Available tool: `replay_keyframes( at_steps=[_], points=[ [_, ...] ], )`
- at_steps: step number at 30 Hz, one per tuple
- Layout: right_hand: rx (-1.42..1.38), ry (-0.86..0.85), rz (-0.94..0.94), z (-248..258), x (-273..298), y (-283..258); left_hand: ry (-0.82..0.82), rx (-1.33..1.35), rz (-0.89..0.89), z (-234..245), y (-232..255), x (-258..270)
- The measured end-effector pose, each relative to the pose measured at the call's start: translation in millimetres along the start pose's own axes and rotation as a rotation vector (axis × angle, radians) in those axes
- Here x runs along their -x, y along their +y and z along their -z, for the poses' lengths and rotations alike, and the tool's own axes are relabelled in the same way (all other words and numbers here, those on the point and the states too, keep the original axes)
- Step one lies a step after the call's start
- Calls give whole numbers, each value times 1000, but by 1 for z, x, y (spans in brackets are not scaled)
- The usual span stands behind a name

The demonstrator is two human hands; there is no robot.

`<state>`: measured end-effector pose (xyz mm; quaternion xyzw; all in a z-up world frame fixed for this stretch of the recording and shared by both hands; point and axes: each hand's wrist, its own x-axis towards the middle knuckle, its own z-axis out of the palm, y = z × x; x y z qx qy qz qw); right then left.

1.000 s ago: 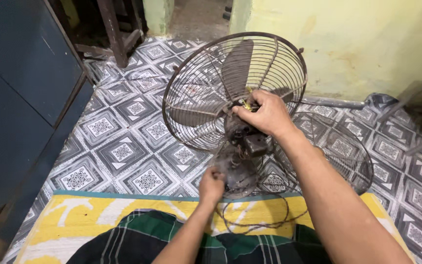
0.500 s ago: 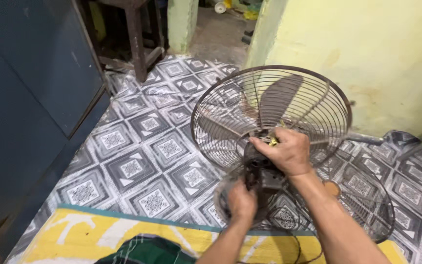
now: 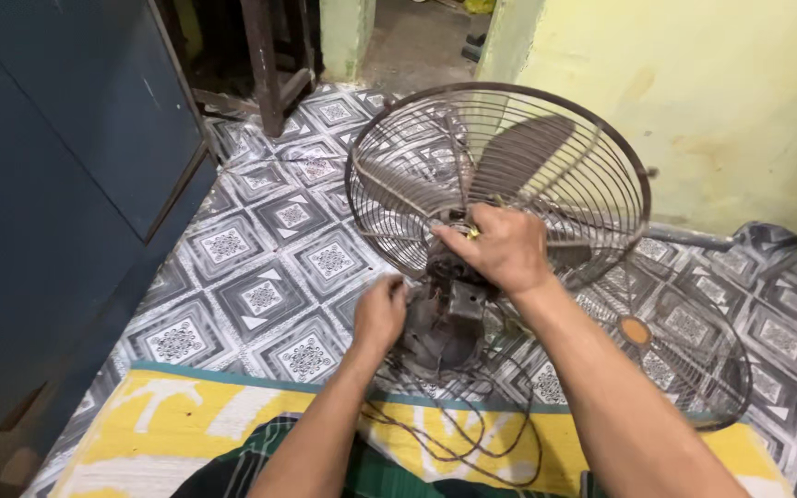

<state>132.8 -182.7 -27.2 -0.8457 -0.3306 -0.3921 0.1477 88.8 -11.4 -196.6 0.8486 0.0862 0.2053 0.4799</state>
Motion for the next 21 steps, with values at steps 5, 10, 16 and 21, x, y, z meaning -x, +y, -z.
replay_keyframes(
  at_steps=[5,10,16,21],
  points=[
    [-34,-51,-19,-2,-12,1,161,233,-295,51,79,-24],
    [-2,-183,-163,7,1,-10,108,-139,-700,65,145,-39],
    [-93,-164,-335,10,23,-41,189,-293,-765,62,196,-83],
    [-68,-41,-259,13,39,-57,164,-348,-762,59,243,-134]
  ],
)
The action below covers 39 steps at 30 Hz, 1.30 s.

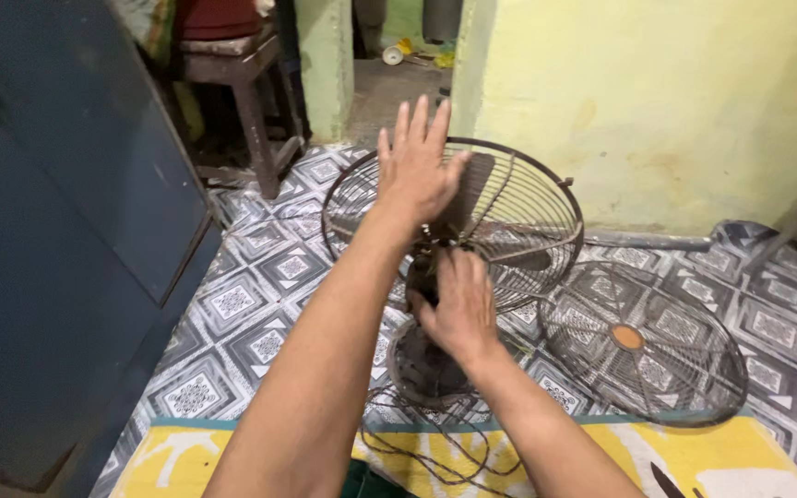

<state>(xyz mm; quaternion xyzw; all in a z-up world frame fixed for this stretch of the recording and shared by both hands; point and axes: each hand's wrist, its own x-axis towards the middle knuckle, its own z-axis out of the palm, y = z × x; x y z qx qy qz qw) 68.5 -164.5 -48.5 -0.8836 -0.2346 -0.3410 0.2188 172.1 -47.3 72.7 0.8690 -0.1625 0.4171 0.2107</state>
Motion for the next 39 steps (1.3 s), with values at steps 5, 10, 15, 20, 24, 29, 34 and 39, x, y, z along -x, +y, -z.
replay_keyframes(
  at_steps=[5,10,15,20,24,29,34,39],
  points=[
    [16,204,191,21,3,22,-34,60,33,-9,-8,11],
    [340,445,206,46,-64,79,-131,111,13,-10,-27,5],
    [170,260,185,50,-85,98,-37,97,-112,-8,-38,7],
    [170,301,206,48,-83,99,-68,116,-181,-2,-39,10],
    [189,271,191,47,-83,105,-119,90,-200,10,-34,8],
    [130,180,181,35,-99,115,-194,-25,-179,28,-27,12],
    [49,164,190,19,-114,113,-183,-94,-259,55,-26,29],
    [6,67,176,15,-124,110,-184,-124,-196,65,-30,42]
  ],
)
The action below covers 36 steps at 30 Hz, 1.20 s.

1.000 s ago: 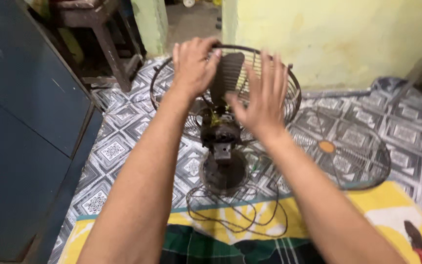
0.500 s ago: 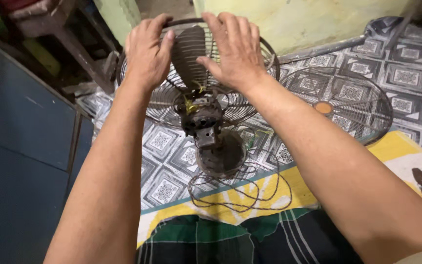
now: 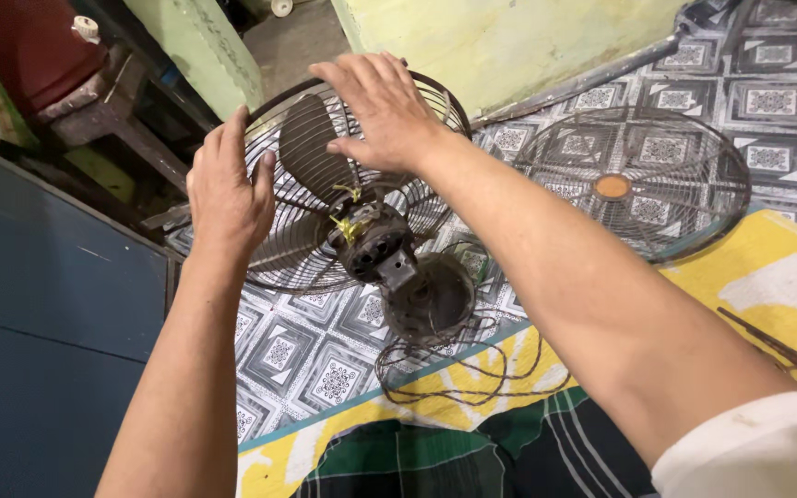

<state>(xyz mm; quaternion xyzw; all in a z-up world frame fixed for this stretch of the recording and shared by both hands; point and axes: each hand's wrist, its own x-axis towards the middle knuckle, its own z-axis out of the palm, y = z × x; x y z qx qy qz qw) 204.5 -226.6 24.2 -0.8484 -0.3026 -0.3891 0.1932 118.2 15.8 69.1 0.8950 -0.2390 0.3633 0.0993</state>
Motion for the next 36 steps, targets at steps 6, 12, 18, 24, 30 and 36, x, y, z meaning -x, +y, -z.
replay_keyframes(
  at_steps=[6,12,18,24,30,36],
  points=[
    [-33,-117,-55,1,-12,-2,2,-47,25,-4,-4,2],
    [-58,-59,-44,1,-15,-6,10,-48,41,-8,-6,4],
    [-42,-1,-217,4,1,-21,-7,46,-57,-10,-12,-3],
    [-10,43,-260,14,12,-25,16,54,-13,-21,-1,-16],
    [-62,-92,-155,5,-2,-13,30,-101,150,-12,3,5],
    [-88,-195,-171,-17,-24,-13,36,-68,116,-4,-2,12]
  ],
)
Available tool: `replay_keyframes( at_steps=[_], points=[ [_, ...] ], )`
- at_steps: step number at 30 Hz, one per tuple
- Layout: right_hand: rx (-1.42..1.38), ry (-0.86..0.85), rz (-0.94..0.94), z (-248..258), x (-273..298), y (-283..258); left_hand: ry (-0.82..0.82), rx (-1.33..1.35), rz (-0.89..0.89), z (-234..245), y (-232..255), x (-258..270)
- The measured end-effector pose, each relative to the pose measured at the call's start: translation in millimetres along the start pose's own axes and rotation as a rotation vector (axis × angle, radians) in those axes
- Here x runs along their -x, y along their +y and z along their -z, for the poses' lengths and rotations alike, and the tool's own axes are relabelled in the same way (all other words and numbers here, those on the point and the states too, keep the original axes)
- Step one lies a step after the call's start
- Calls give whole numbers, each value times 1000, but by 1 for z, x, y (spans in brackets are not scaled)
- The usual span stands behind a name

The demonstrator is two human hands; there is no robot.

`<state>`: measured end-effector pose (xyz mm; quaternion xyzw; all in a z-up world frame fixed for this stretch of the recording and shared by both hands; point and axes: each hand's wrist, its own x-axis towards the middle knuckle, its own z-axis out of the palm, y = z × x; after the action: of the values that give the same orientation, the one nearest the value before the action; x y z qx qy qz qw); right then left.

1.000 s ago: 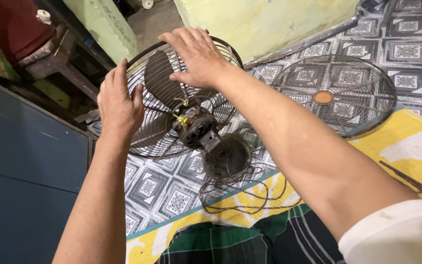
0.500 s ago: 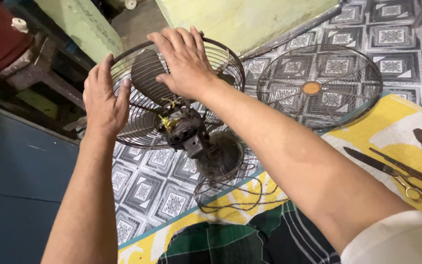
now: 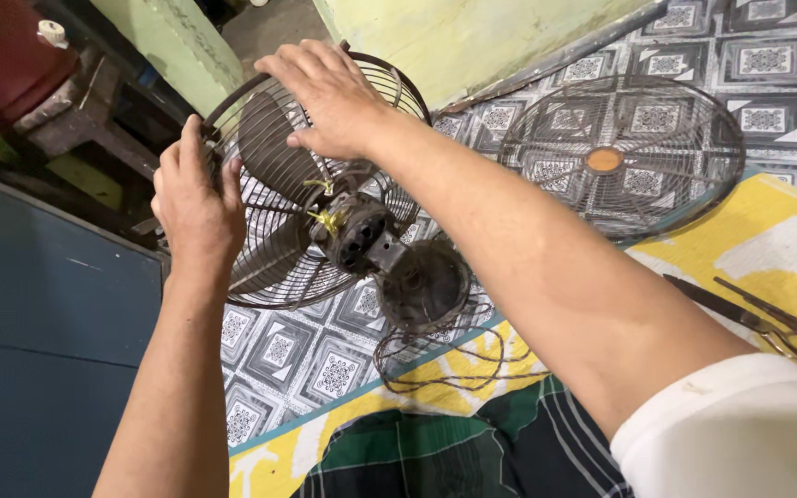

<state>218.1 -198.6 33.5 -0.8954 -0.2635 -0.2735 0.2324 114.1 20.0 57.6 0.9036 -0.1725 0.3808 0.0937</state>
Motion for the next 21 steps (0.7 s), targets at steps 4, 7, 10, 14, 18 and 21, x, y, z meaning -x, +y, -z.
replay_keyframes(
  at_steps=[4,7,10,14,18,21],
  points=[
    [5,-61,-46,2,-3,2,62,-139,-77,-8,16,2],
    [-11,-43,-50,5,-1,1,150,-234,-146,-18,43,23],
    [-45,-95,-103,7,-3,0,87,-71,-196,-33,74,54],
    [-40,-73,-131,7,-3,3,-174,57,-64,-47,95,72],
    [-29,-17,-120,3,-4,1,-254,117,107,-46,94,59],
    [-3,38,-79,1,-1,-1,-270,87,143,-49,94,50]
  ],
)
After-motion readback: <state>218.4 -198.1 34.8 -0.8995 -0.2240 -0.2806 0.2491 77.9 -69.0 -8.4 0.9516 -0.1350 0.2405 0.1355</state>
